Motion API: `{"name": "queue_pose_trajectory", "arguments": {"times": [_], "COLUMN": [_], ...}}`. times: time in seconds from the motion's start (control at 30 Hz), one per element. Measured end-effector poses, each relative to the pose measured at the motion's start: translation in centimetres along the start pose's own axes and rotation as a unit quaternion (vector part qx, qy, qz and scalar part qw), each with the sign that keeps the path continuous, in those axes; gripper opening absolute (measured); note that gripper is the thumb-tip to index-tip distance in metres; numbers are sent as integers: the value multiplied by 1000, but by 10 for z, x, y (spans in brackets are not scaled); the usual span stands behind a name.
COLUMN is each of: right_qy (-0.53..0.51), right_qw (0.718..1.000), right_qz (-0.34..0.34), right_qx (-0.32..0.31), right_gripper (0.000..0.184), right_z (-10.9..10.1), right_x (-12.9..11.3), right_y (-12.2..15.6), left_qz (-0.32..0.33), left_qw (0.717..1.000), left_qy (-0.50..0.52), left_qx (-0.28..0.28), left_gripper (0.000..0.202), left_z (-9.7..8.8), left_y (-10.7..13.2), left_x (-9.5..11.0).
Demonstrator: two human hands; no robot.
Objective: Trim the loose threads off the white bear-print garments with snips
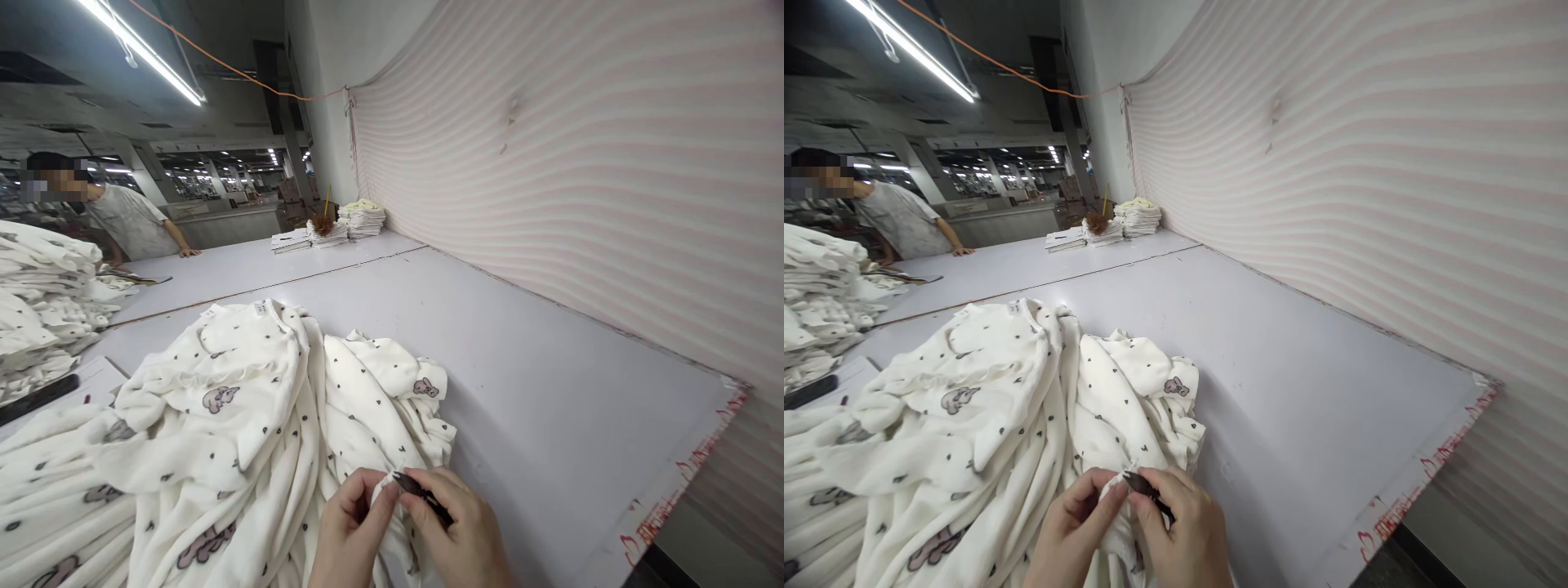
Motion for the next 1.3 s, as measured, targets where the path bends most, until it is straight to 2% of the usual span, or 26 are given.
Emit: {"name": "queue_pose_trajectory", "arguments": {"times": [0.17, 0.3, 0.47, 0.67, 0.8, 0.87, 0.97, 1.03, 1.1, 1.17, 1.27, 1.3], "right_qy": [-89, -86, -59, -47, -63, -101, -181, -217, -230, -208, -141, -135], "right_qw": [995, 993, 996, 999, 996, 990, 961, 947, 950, 964, 986, 987], "right_qz": [46, 73, 66, 26, 56, 94, 170, 194, 186, 147, 46, 35], "right_qx": [-10, -24, -20, -7, -12, -41, -118, -133, -104, -71, -73, -82], "right_gripper": [15, 17, 20, 22, 20, 19, 24, 26, 24, 27, 12, 16], "right_z": [0, -1, -1, -2, -7, -7, 0, 2, -1, -4, -7, -9], "right_x": [6, 12, 13, 6, 5, 7, 13, 16, 15, 11, -2, -3], "right_y": [-1, 1, 3, 3, 2, 1, 0, 0, 0, 2, 7, 9], "left_qz": [-16, -36, -32, -25, 16, 37, 84, 125, 181, 243, 331, 362], "left_qw": [999, 995, 992, 989, 996, 997, 995, 989, 977, 959, 920, 902], "left_qy": [37, 91, 119, 145, 91, 66, 26, -9, -46, -90, -184, -219], "left_qx": [-3, 19, 25, 29, 20, -3, -43, -74, -102, -116, -101, -90], "left_gripper": [33, 32, 28, 25, 20, 19, 18, 16, 17, 22, 27, 28], "left_z": [3, 4, 9, 12, 8, 6, 4, 4, 5, 6, 4, 3], "left_y": [0, 2, 4, 6, 6, 6, 5, 6, 8, 12, 21, 24], "left_x": [1, 2, 7, 10, 5, 1, 0, 4, 11, 18, 26, 29]}}
Point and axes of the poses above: each hand's wrist, its own y-axis away from the middle knuckle, its own z-axis out of the palm, x = y × z, the point moved 5 cm from there along -y, towards the middle knuckle, and after that the axes turned 14 degrees about z, right-handed, at the moved point
